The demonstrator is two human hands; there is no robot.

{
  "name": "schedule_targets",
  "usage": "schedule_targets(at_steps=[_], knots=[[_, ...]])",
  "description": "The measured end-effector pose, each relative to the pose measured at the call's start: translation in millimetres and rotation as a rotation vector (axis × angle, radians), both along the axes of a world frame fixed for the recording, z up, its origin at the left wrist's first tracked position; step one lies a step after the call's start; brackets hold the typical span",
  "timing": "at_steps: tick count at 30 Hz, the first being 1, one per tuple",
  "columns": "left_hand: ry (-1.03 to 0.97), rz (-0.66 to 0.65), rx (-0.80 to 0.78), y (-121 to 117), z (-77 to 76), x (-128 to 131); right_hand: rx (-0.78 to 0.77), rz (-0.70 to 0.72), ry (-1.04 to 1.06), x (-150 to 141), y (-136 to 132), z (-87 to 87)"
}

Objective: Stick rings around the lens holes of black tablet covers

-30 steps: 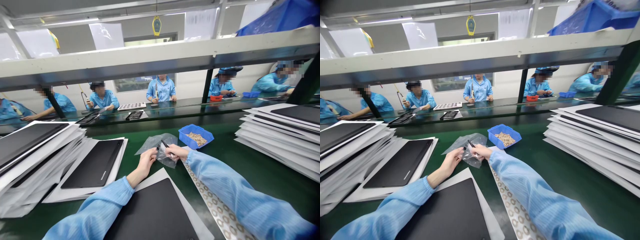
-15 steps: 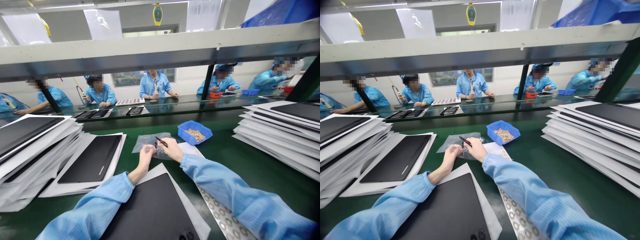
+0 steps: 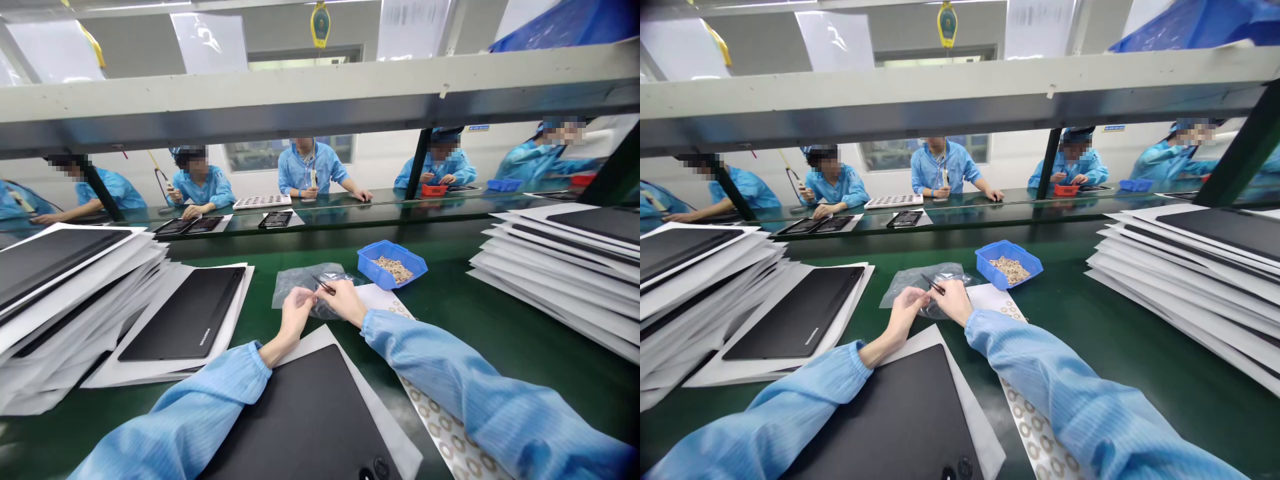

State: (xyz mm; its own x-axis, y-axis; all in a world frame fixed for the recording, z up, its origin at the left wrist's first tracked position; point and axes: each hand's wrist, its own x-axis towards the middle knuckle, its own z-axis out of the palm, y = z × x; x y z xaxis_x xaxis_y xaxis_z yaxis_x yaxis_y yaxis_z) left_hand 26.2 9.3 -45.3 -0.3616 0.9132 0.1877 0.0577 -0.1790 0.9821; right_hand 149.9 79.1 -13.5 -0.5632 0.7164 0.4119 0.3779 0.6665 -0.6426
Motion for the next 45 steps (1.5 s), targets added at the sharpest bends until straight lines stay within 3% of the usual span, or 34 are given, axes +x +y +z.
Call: schedule_targets(at_steps=[13, 22, 26, 29, 32, 36, 41, 43, 45], knots=[[-0.034, -0.029, -0.064, -4, 4.7, 2, -0.135, -0.053, -0.067, 1, -1, -3.9], [-0.139, -0.015, -0.15, -7, 9.3, 5, -0.459, -0.03, -0.1, 8, 19, -13.2], [-0.114, -0.103, -0.246, -25, 22.5, -4, -0.559, 0.026, -0.104, 16, 26, -0.4], [0.03, -0.294, -0.408, -43, 40.5, -18, -0.584, 0.079, -0.086, 23, 23, 20.8], [0.278, -0.503, -0.567, -60, 58.9, -23, -0.626, 0.144, -0.079, 37, 7, 44.5], [0.492, -0.564, -0.501, -80, 67.9, -2, -0.711, 0.185, -0.106, 74, -35, 58.4], [0.802, -0.672, -0.14, -106, 48.8, 34, -0.736, 0.239, -0.3, 122, -106, 33.6], [0.929, -0.708, 0.006, -112, 36.8, 41, -0.813, 0.207, -0.303, 132, -129, 19.9], [0.963, -0.725, 0.052, -115, 26.8, 44, -0.88, 0.169, -0.269, 136, -143, 10.6]])
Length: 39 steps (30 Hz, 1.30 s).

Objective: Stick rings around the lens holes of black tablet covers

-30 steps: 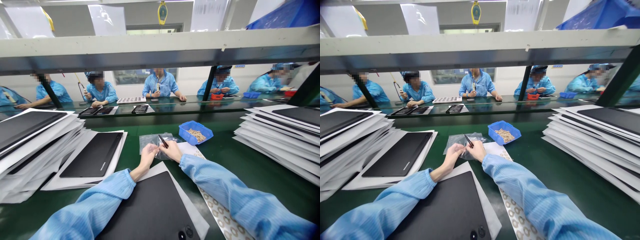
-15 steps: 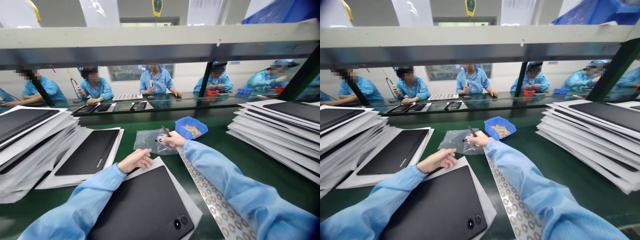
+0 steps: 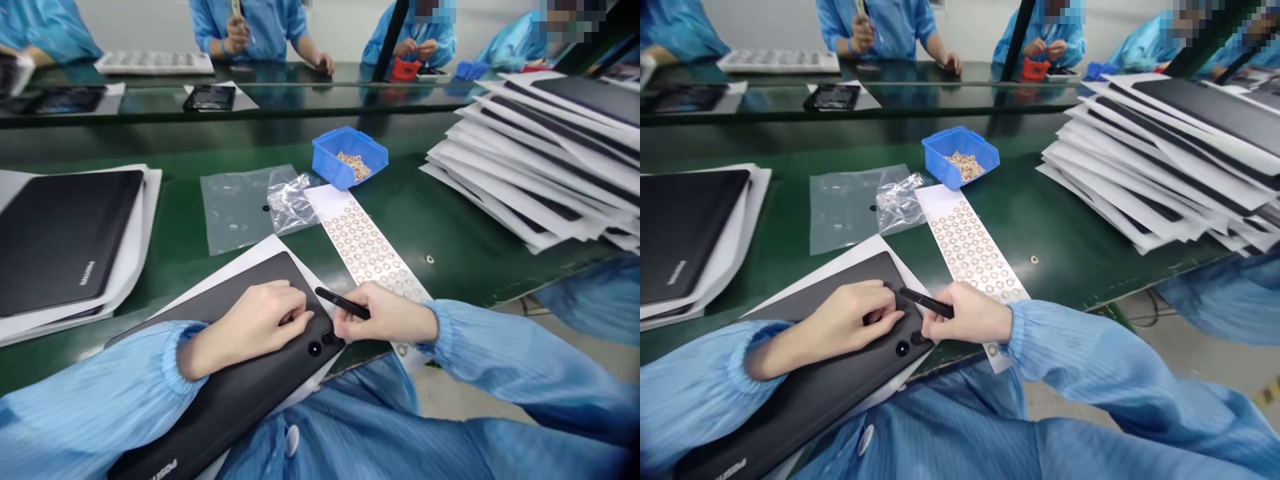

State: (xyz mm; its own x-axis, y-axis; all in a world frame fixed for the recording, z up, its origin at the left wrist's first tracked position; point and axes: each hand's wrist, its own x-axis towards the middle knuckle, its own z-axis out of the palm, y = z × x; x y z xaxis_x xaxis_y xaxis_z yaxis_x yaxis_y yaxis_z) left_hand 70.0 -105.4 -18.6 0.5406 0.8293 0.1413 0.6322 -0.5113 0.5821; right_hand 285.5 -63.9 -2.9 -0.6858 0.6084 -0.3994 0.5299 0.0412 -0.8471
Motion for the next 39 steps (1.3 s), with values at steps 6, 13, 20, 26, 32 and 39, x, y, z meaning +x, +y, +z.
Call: schedule_targets(at_steps=[6, 13, 20, 26, 32, 39], knots=[[0.041, -0.043, 0.054, 4, -7.1, 0, -0.103, -0.091, 0.001, -6, -6, -1.7], [0.061, -0.075, 0.054, 3, -3.3, 0, 0.015, -0.057, -0.061, -6, -10, 2.8], [0.076, -0.078, 0.048, 4, -1.0, 0, 0.259, 0.061, -0.255, -15, -12, 15.6], [-0.011, -0.091, -0.001, 0, 0.6, -1, 0.348, 0.072, -0.264, -17, -13, 14.7], [-0.112, -0.184, 0.013, -12, 6.1, -4, 0.226, -0.284, 0.099, 5, -23, 14.5], [0.089, -0.315, 0.097, -13, 5.8, -5, 0.261, -0.693, 0.448, 10, -68, -2.3]])
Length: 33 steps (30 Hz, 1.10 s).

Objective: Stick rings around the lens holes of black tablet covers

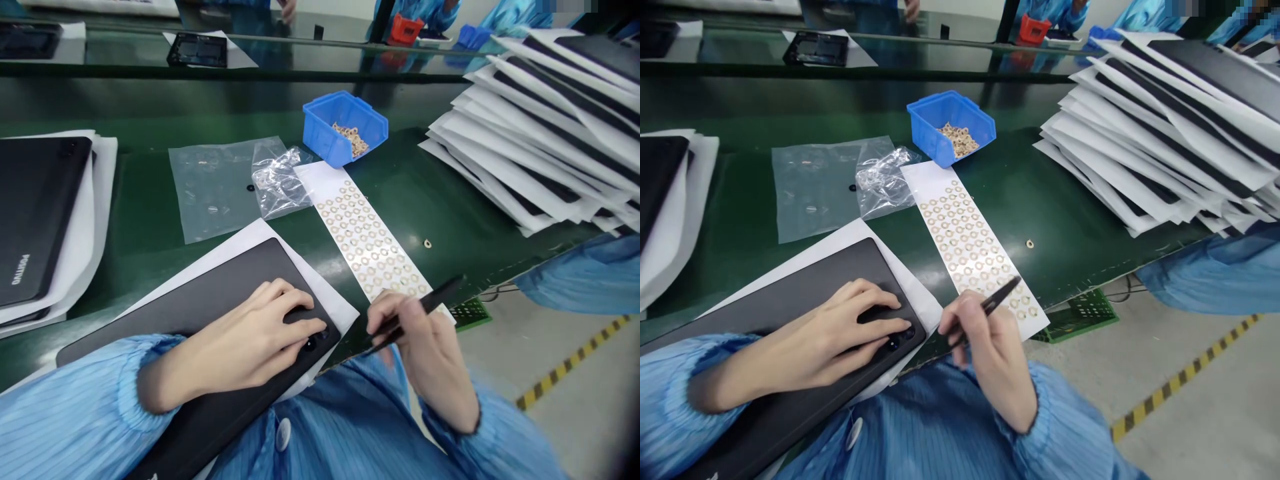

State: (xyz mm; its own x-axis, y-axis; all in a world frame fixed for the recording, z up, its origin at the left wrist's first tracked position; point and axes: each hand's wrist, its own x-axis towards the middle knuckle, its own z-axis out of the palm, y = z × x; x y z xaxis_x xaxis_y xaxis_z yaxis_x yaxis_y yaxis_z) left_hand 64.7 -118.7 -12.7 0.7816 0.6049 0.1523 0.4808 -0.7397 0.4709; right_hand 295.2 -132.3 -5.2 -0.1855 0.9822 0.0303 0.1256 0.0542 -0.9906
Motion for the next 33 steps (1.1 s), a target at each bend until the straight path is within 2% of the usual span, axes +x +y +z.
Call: schedule_targets(at_steps=[6, 10, 13, 20, 25, 33], knots=[[-0.025, -0.003, -0.024, 2, -0.9, 0, 0.185, 0.092, -0.087, -4, -7, -20.1], [-0.044, -0.018, -0.02, 1, -0.1, 1, 0.104, 0.027, 0.066, -6, -9, -26.3], [-0.07, -0.045, -0.006, 0, 0.2, 1, 0.078, -0.043, 0.14, -12, -13, -27.9], [-0.032, -0.089, 0.038, -2, 0.5, 1, 0.219, -0.101, 0.073, -23, -17, -35.3], [-0.024, -0.083, 0.042, -3, 1.1, 2, 0.245, -0.177, 0.027, -27, -18, -36.0], [-0.024, -0.078, 0.015, -3, 1.7, 4, 0.27, -0.192, -0.011, -29, -17, -32.6]])
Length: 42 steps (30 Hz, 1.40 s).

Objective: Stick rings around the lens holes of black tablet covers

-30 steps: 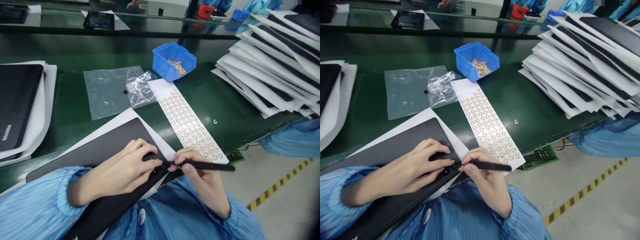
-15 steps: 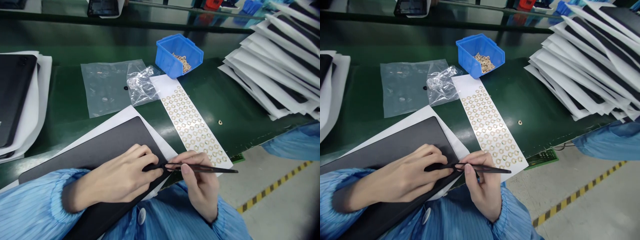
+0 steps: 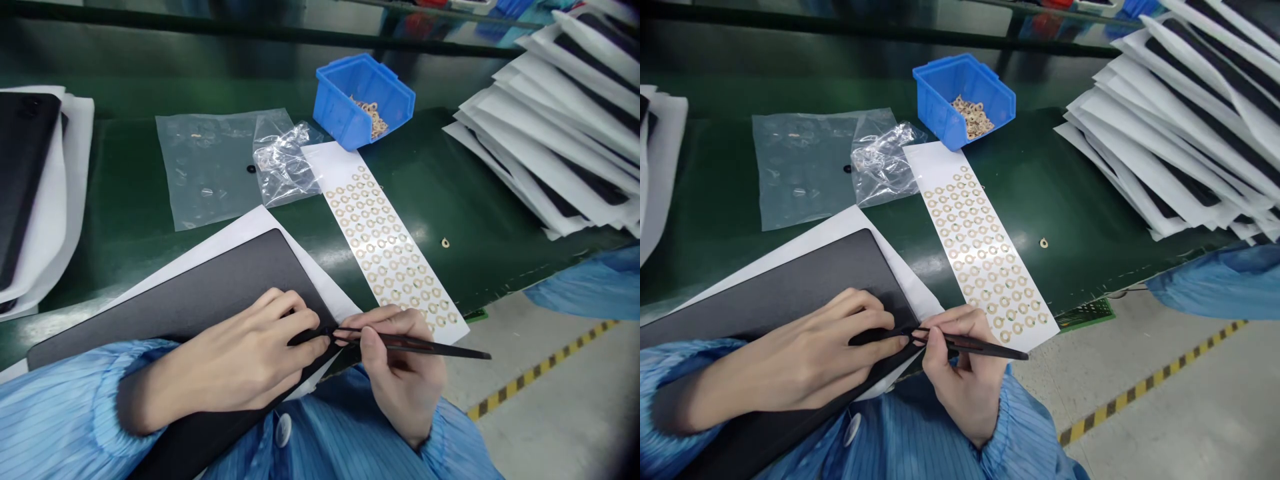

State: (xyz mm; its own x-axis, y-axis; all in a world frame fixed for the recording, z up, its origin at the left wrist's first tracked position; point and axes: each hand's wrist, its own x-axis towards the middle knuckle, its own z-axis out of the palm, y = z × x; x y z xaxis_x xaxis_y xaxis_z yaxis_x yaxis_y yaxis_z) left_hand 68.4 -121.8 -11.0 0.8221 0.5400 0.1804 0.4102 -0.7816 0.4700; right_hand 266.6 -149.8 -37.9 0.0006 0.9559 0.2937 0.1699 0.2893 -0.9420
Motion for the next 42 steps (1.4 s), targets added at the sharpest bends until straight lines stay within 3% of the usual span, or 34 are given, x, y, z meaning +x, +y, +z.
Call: schedule_targets(at_steps=[42], knots=[[-0.002, 0.0, -0.006, 0.0, -1.5, 1.0, -0.009, 0.088, 0.046, 3.3, 7.2, -3.8]])
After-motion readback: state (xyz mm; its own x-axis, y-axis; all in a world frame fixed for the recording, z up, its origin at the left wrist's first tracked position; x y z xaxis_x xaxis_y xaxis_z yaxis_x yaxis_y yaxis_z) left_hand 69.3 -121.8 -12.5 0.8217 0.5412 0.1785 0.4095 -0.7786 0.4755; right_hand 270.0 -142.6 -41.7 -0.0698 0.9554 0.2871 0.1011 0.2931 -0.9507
